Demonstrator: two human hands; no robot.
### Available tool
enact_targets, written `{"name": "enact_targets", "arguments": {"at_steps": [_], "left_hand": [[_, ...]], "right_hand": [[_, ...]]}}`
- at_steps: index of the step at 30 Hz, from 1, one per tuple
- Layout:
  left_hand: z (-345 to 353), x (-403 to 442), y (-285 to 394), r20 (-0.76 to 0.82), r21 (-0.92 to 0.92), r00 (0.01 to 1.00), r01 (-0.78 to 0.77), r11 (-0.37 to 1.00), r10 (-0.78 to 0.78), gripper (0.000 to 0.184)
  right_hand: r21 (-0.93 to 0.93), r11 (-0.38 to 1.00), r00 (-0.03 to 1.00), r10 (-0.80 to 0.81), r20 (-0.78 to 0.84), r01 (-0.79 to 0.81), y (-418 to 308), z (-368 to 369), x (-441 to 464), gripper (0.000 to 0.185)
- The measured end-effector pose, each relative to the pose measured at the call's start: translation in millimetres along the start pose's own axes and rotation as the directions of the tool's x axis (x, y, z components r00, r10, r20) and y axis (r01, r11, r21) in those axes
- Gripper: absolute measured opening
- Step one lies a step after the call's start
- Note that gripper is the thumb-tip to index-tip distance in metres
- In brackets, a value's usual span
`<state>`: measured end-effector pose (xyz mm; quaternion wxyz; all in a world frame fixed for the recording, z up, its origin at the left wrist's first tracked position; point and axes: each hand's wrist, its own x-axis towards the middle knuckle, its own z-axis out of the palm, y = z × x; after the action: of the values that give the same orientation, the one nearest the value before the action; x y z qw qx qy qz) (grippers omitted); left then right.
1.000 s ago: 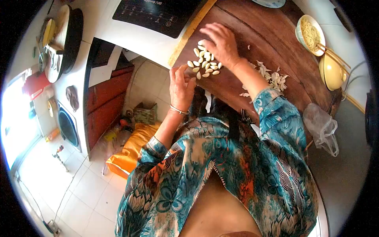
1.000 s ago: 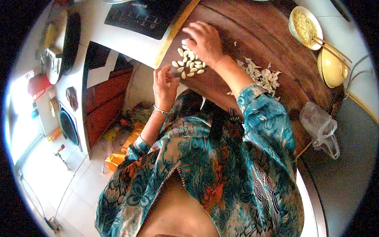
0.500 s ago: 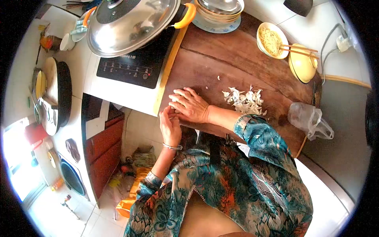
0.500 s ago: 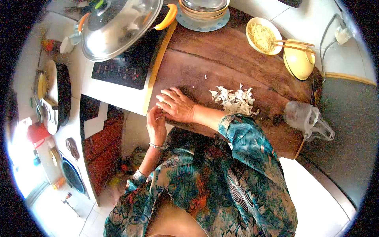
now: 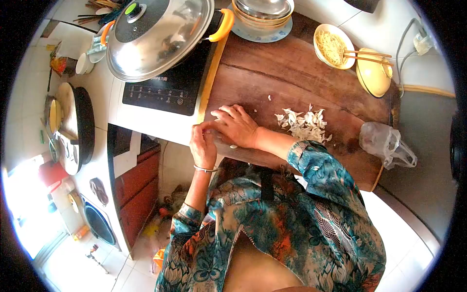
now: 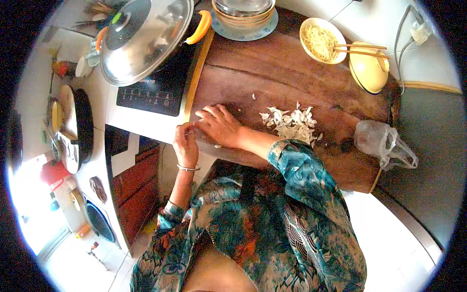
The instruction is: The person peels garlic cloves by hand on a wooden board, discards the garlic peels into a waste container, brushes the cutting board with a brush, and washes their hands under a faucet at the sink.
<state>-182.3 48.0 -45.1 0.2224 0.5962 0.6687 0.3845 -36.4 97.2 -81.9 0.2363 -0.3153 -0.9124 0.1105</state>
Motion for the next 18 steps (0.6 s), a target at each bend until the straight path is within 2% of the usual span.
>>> {"name": "enact_targets", "arguments": {"at_steps": [3,6,9,12,16,18], "left_hand": [[3.1,4.6,-9.1,-0.039,0.017,0.999,0.014,1.0,-0.014,0.015],[12.3,15.7,-6.8,-0.047,-0.024,0.999,-0.016,1.0,0.014,0.015],[23.7,29.3,-9.0,-0.071,0.002,0.993,-0.099,0.995,0.099,0.016],[29.1,39.0,-9.2,-0.057,-0.01,0.993,-0.106,0.994,0.106,0.014],[36.7,44.9,-16.0,-0.025,0.02,0.993,-0.111,0.994,0.112,0.016],[39.1,47.5,-14.6,-0.013,0.062,0.981,-0.19,0.98,0.191,0.018]], "right_hand": [[-0.062,0.996,0.996,-0.07,-0.053,0.066,8.3,2.4,8.7,0.019],[-0.01,0.995,0.991,-0.102,-0.089,0.102,18.4,3.7,20.7,0.013],[-0.031,0.992,0.983,-0.123,-0.139,0.12,24.6,7.0,28.7,0.011],[-0.016,0.998,0.994,-0.07,-0.085,0.069,28.0,1.6,31.5,0.01],[0.039,0.999,0.994,-0.033,-0.108,0.037,32.1,0.8,26.3,0.01],[0.055,0.997,0.992,-0.042,-0.116,0.049,32.6,-5.9,20.9,0.011]]}}
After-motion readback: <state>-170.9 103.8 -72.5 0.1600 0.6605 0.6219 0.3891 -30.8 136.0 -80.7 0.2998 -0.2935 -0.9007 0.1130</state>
